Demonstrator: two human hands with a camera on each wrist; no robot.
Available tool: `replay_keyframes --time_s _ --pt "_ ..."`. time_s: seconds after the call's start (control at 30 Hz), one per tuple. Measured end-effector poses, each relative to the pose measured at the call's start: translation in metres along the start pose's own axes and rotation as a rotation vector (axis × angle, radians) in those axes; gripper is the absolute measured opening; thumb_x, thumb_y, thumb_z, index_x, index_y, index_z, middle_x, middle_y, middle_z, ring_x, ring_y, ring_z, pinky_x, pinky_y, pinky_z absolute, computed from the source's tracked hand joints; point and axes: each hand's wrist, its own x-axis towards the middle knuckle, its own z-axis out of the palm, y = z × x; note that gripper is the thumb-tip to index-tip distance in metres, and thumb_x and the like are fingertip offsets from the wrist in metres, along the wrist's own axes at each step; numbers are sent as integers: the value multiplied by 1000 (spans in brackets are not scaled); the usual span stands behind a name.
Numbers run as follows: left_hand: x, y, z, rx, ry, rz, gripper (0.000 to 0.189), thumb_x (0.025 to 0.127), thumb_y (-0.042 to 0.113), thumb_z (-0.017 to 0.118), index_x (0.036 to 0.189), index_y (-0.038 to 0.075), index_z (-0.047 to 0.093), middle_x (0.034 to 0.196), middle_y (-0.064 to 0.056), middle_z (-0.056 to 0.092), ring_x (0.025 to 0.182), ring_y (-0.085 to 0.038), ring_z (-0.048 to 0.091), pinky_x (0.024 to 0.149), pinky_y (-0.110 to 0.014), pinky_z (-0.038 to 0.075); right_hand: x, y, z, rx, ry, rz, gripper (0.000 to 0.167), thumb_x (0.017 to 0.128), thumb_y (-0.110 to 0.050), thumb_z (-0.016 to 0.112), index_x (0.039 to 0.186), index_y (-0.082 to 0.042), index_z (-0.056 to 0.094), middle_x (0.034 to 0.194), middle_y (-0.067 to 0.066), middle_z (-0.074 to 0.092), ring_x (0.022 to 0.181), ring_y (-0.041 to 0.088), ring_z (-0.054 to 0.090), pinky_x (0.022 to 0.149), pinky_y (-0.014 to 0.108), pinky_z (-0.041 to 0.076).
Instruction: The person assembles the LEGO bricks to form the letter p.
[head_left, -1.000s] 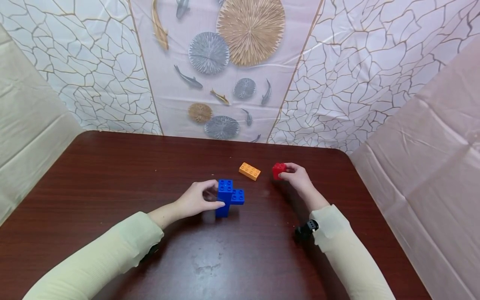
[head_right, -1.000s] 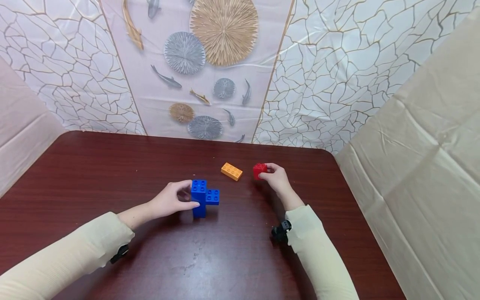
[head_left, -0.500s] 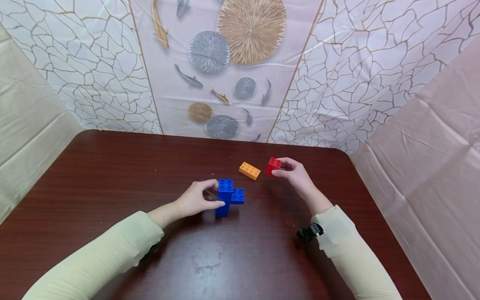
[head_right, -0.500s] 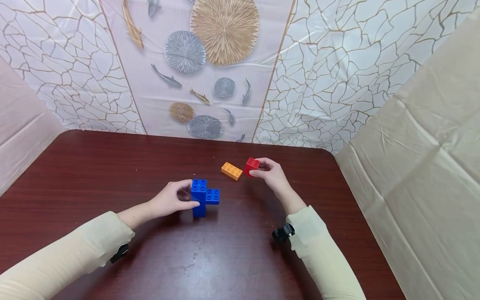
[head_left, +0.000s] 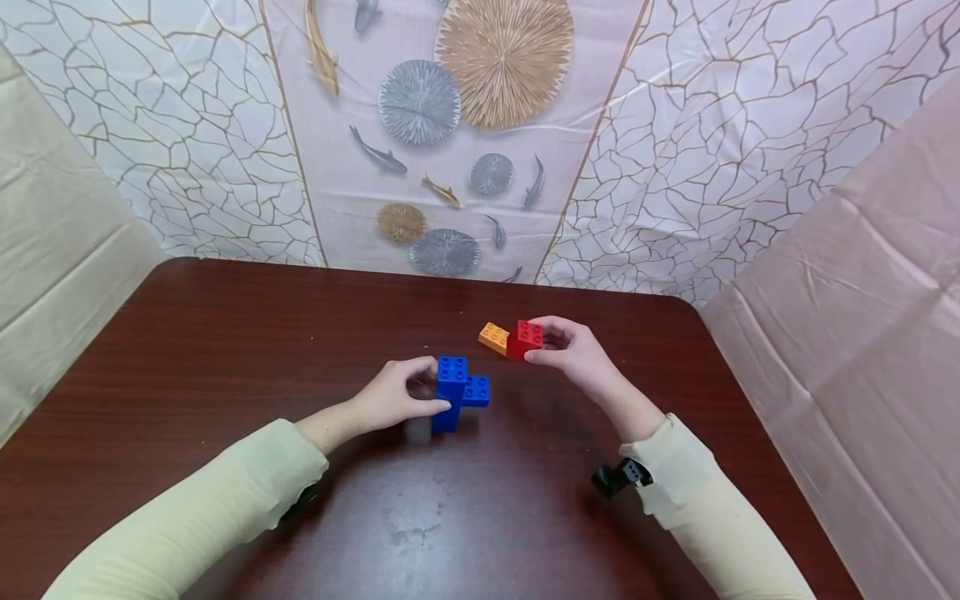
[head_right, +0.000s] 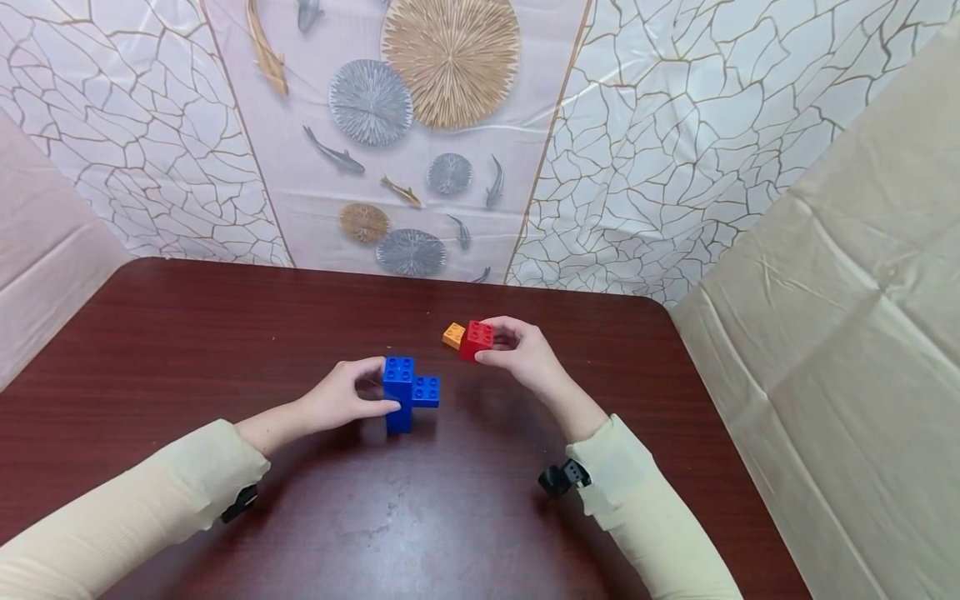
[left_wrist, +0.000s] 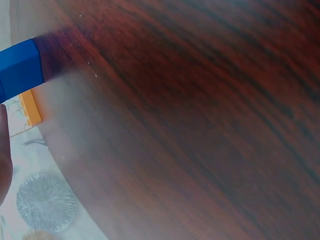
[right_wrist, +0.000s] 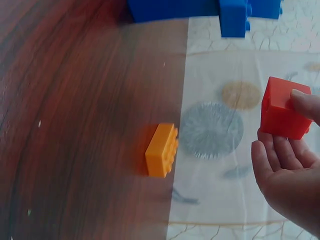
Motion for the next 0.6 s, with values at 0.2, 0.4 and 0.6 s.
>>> replay_keyframes --time_s 0.2,0.4,0.6 --pt "1 1 0 -48 -3 -1 24 79 18 75 92 10 57 93 -5 67 89 -16 65 79 -26 55 -8 -11 10 18 -54 -18 44 81 -7 68 123 -1 55 116 21 61 99 22 59 79 24 51" --pt "0 1 1 -86 2 2 25 78 17 75 92 8 56 93 -8 67 88 -17 66 78 -29 56 -15 -12 20 26 -107 -38 44 81 -6 68 122 0 55 114 22 62 96 22 60 77 25 53" --pt "0 1 1 -93 -8 -11 25 79 16 75 94 8 58 94 -8 67 89 -18 67 79 -29 56 -17 -9 28 21 -141 -23 43 82 -6 69 122 1 55 113 22 62 97 23 61 79 27 54"
